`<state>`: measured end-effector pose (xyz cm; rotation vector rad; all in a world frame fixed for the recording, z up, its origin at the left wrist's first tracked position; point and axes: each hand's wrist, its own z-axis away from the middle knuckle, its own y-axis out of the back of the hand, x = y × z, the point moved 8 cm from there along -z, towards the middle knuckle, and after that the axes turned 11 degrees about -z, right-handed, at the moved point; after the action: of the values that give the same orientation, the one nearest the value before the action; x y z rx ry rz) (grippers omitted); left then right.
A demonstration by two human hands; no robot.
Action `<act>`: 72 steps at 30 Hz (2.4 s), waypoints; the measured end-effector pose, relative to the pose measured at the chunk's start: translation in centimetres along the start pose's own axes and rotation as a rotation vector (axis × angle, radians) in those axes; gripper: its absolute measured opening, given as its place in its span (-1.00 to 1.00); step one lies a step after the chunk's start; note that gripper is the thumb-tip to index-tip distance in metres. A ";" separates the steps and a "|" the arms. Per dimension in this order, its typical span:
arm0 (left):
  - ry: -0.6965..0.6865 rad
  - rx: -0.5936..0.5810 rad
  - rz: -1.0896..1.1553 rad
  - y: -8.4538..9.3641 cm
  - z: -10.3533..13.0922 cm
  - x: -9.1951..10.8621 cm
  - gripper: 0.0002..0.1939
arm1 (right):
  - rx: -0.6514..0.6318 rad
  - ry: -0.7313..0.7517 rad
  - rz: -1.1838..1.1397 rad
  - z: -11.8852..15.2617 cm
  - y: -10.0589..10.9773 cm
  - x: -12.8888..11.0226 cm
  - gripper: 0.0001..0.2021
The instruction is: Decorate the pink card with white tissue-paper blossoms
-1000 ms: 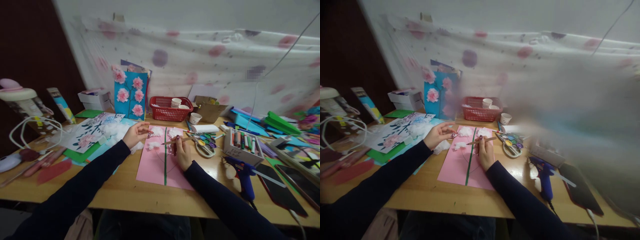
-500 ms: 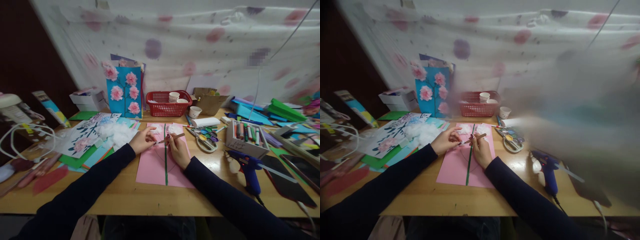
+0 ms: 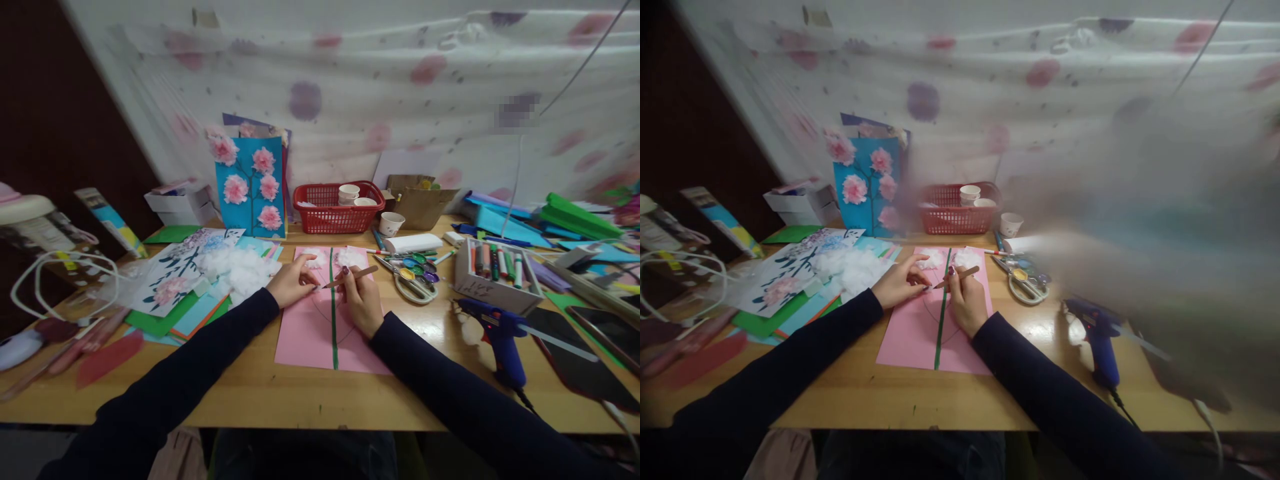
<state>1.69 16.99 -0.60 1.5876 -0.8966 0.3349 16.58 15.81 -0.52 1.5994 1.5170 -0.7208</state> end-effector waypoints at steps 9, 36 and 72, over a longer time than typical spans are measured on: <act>-0.037 0.020 -0.031 0.0 0.0 0.0 -0.42 | -0.121 0.042 0.004 0.1 -1.3 -0.5 -0.62; -0.069 0.087 -0.013 1.1 -0.1 0.1 -0.48 | -0.189 0.075 0.153 0.2 -2.1 -0.4 -0.70; 0.091 0.099 -0.828 7.9 1.3 -6.6 -0.83 | 0.031 -0.109 -0.374 0.4 -0.1 0.5 -0.61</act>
<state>-8.58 18.27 0.32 1.8703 -0.1039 -0.1409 16.58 15.72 -1.21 1.2861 1.7499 -1.0229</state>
